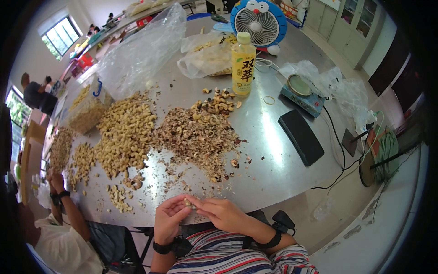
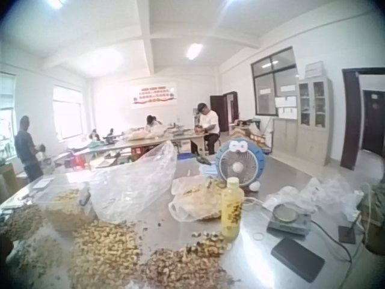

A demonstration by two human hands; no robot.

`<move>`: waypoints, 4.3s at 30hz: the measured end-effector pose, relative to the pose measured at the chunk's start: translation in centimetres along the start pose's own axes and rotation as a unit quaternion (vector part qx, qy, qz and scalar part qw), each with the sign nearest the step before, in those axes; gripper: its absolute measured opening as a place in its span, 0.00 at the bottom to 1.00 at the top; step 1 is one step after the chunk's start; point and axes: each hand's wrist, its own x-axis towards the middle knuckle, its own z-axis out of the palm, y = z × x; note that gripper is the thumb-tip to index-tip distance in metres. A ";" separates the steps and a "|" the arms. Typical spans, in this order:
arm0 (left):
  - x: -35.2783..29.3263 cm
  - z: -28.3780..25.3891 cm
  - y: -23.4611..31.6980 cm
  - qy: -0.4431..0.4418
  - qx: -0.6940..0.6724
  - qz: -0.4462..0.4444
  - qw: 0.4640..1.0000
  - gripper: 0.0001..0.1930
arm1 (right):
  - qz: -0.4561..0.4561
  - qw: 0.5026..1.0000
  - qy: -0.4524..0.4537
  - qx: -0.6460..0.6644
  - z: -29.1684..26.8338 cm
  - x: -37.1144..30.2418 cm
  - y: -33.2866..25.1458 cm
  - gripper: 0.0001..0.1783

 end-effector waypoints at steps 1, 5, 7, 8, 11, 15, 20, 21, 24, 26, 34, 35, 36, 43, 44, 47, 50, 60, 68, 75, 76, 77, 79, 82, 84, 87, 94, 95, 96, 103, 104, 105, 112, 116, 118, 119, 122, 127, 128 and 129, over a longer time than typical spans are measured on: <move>0.0 -0.1 0.0 0.003 0.002 -0.007 1.000 0.19 | 0.005 1.000 -0.004 0.002 -0.1 0.0 -0.1 0.26; -0.1 -0.4 -0.1 0.000 0.007 -0.012 1.000 0.19 | 0.008 1.000 -0.013 0.003 -0.2 0.0 -0.2 0.25; -0.1 -0.4 -0.1 -0.004 0.012 -0.015 1.000 0.19 | -0.020 1.000 0.005 0.003 0.1 -0.1 0.3 0.26; -0.1 -0.4 -0.1 -0.005 0.012 -0.016 1.000 0.19 | -0.049 0.999 0.021 0.003 0.2 -0.1 0.5 0.27; -0.1 -0.4 0.1 -0.010 0.014 -0.021 1.000 0.19 | -0.051 0.998 0.019 -0.010 0.1 -0.1 0.5 0.27; 0.0 -0.4 0.3 -0.018 0.019 -0.026 0.999 0.19 | -0.052 0.998 0.021 -0.010 -0.1 -0.1 0.2 0.27; 0.0 -0.9 0.0 -0.032 0.032 -0.020 0.999 0.19 | -0.043 0.999 0.007 -0.015 -0.3 -0.3 0.8 0.27; 0.0 -0.9 0.0 -0.031 0.028 -0.023 0.999 0.19 | -0.042 0.999 0.007 -0.015 -0.3 -0.3 0.8 0.27; 0.0 -0.9 0.0 -0.033 0.021 -0.024 0.999 0.19 | -0.039 0.999 0.010 0.002 -0.4 -0.1 0.5 0.28; 0.0 -0.9 0.0 -0.036 0.018 -0.022 0.999 0.19 | -0.035 0.999 0.005 -0.011 -0.3 -0.1 0.4 0.28; 0.0 -0.9 0.1 -0.028 0.015 -0.027 0.999 0.19 | -0.016 1.000 -0.009 0.019 -0.3 -0.1 0.1 0.27; 0.0 -1.0 0.0 -0.028 0.016 -0.027 0.999 0.19 | -0.011 1.000 -0.012 0.024 -0.3 0.0 0.0 0.27; 0.1 -1.0 0.0 -0.026 0.021 -0.025 0.999 0.19 | -0.011 1.000 -0.011 0.024 -0.4 0.0 0.0 0.27; 0.1 -0.9 0.1 -0.022 0.023 -0.026 0.999 0.19 | 0.012 0.998 -0.035 0.054 -0.7 0.1 -0.4 0.27; 0.1 -0.9 0.1 -0.022 0.023 -0.027 0.999 0.19 | 0.014 0.997 -0.037 0.060 -0.8 0.2 -0.4 0.27; 0.1 -1.0 0.1 -0.019 0.025 -0.028 0.999 0.18 | 0.018 0.998 -0.039 0.048 -0.7 0.2 -0.4 0.27; 0.1 -1.0 0.2 -0.026 0.029 -0.029 0.999 0.18 | 0.005 0.999 -0.031 0.022 -0.7 0.1 -0.1 0.28; 0.0 -0.9 0.3 -0.031 0.040 -0.024 0.998 0.19 | -0.029 0.999 -0.012 0.031 -0.6 0.0 0.2 0.27; 0.1 -1.3 0.1 -0.049 0.051 -0.007 0.997 0.19 | -0.005 0.998 -0.013 0.059 -0.6 -0.3 0.8 0.23; 0.1 -1.3 0.1 -0.048 0.053 -0.004 0.997 0.19 | 0.017 0.999 -0.031 0.024 -0.8 0.1 0.0 0.27; 0.1 -1.3 0.1 -0.046 0.052 -0.005 0.998 0.19 | 0.008 0.999 -0.017 0.045 -0.6 0.1 0.0 0.26; 0.1 -1.4 0.1 -0.046 0.052 -0.005 0.998 0.19 | 0.000 0.998 -0.003 0.066 -0.4 0.1 0.0 0.24; 0.0 -1.4 0.1 -0.036 0.055 -0.010 0.998 0.19 | 0.009 0.998 -0.010 0.065 -0.3 0.1 0.0 0.24; 0.0 -1.5 0.0 -0.036 0.057 -0.006 0.998 0.19 | 0.023 0.998 -0.024 0.058 -0.3 0.1 0.0 0.25; 0.0 -1.4 0.2 -0.034 0.055 -0.007 0.998 0.19 | 0.029 0.998 -0.031 0.052 -0.3 0.1 -0.1 0.25; 0.0 -1.4 0.1 -0.034 0.054 -0.008 0.998 0.19 | 0.013 0.999 -0.021 0.048 -0.3 0.1 -0.1 0.25; 0.1 -1.4 0.2 -0.047 0.053 -0.002 0.998 0.20 | -0.010 0.999 -0.011 0.036 -0.2 0.0 0.3 0.28; 0.1 -1.4 0.2 -0.047 0.052 -0.002 0.998 0.20 | -0.009 0.999 -0.013 0.031 -0.3 0.0 0.3 0.28; 0.1 -1.4 0.2 -0.050 0.053 0.000 0.997 0.20 | -0.009 0.999 -0.013 0.031 -0.3 0.0 0.3 0.28; 0.1 -1.5 0.3 -0.060 0.059 0.010 0.996 0.19 | -0.006 1.000 -0.005 0.016 -0.2 -0.1 0.4 0.28; 0.1 -1.5 0.4 -0.060 0.059 0.010 0.996 0.19 | -0.001 1.000 -0.010 0.017 -0.3 -0.1 0.4 0.29; 0.1 -1.5 0.4 -0.063 0.064 0.013 0.996 0.19 | -0.001 1.000 -0.010 0.017 -0.3 -0.1 0.4 0.29; 0.2 -1.5 0.6 -0.069 0.069 0.025 0.995 0.19 | -0.004 0.999 -0.006 0.051 -0.2 0.0 0.6 0.28; 0.2 -1.5 0.6 -0.069 0.075 0.027 0.994 0.19 | 0.000 0.997 -0.019 0.076 -0.4 0.2 0.4 0.24; 0.2 -1.5 0.6 -0.071 0.076 0.030 0.994 0.19 | 0.000 0.997 -0.020 0.076 -0.4 0.1 0.7 0.24; 0.2 -1.5 0.7 -0.071 0.076 0.030 0.994 0.19 | -0.001 0.997 -0.021 0.076 -0.4 0.0 0.9 0.24; 0.3 -1.5 0.6 -0.075 0.073 0.025 0.994 0.19 | -0.022 0.997 -0.005 0.075 -0.3 0.0 1.2 0.24; 0.4 -1.7 0.5 -0.072 0.069 0.020 0.995 0.19 | 0.044 0.992 -0.032 0.111 -0.8 0.5 0.1 0.23; 0.4 -1.7 0.5 -0.072 0.069 0.020 0.995 0.19 | 0.072 0.988 -0.038 0.128 -0.9 0.6 -0.1 0.21; 0.4 -1.6 0.5 -0.068 0.066 0.014 0.995 0.19 | 0.072 0.989 -0.038 0.127 -0.8 0.5 0.0 0.21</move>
